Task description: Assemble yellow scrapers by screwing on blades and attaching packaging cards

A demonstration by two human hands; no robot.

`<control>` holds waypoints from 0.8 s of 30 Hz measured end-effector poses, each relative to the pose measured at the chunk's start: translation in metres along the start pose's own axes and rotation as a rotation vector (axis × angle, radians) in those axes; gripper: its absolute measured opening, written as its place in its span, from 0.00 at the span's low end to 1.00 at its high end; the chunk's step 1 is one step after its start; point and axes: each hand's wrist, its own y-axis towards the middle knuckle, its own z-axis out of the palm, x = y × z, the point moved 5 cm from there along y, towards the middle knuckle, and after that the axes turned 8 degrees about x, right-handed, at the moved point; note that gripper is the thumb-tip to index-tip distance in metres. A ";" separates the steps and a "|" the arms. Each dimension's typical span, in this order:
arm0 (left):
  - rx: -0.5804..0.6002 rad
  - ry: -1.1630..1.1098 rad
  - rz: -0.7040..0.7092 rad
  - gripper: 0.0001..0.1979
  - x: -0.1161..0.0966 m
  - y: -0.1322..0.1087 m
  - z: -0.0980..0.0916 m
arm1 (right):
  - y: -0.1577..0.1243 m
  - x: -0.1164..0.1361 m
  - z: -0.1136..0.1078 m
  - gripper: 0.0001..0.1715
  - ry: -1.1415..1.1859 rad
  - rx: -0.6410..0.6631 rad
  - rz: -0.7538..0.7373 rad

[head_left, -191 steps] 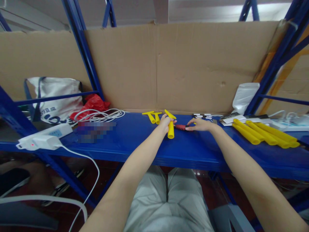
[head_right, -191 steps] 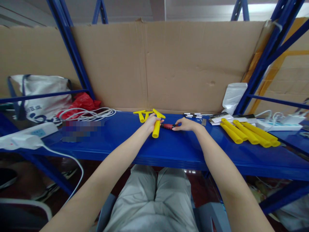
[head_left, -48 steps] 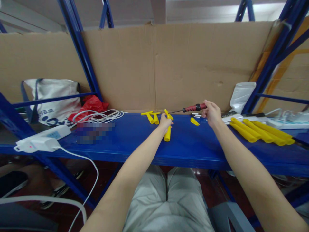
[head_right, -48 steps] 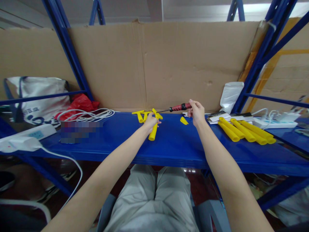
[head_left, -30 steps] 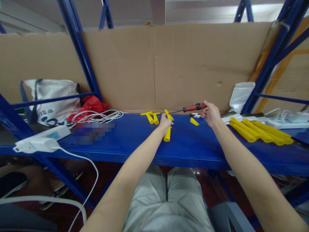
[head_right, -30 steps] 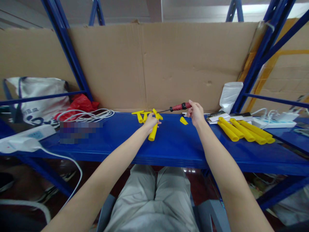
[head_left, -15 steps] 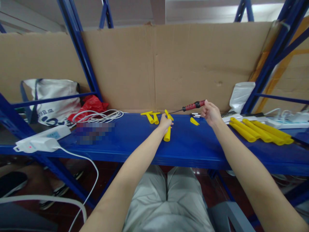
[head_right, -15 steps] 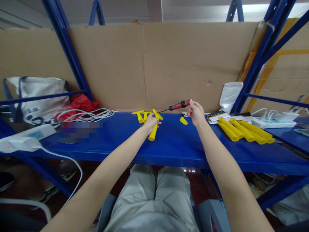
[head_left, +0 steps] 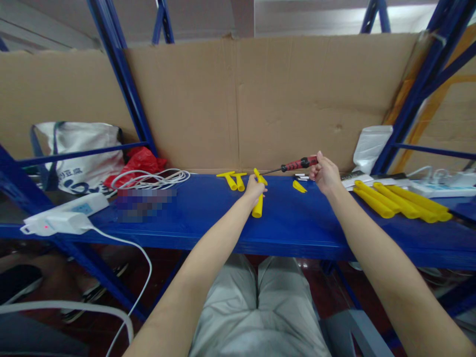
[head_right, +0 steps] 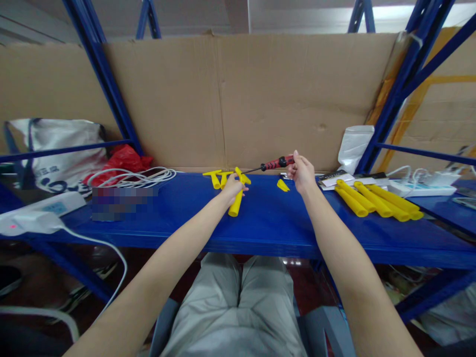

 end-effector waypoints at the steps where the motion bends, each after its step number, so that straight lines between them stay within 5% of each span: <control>1: -0.002 0.003 0.003 0.29 0.000 0.000 0.000 | 0.000 0.000 0.001 0.21 0.003 0.012 0.004; 24: -0.015 0.009 0.010 0.30 -0.002 -0.001 -0.001 | 0.001 -0.001 -0.002 0.17 0.031 0.008 0.004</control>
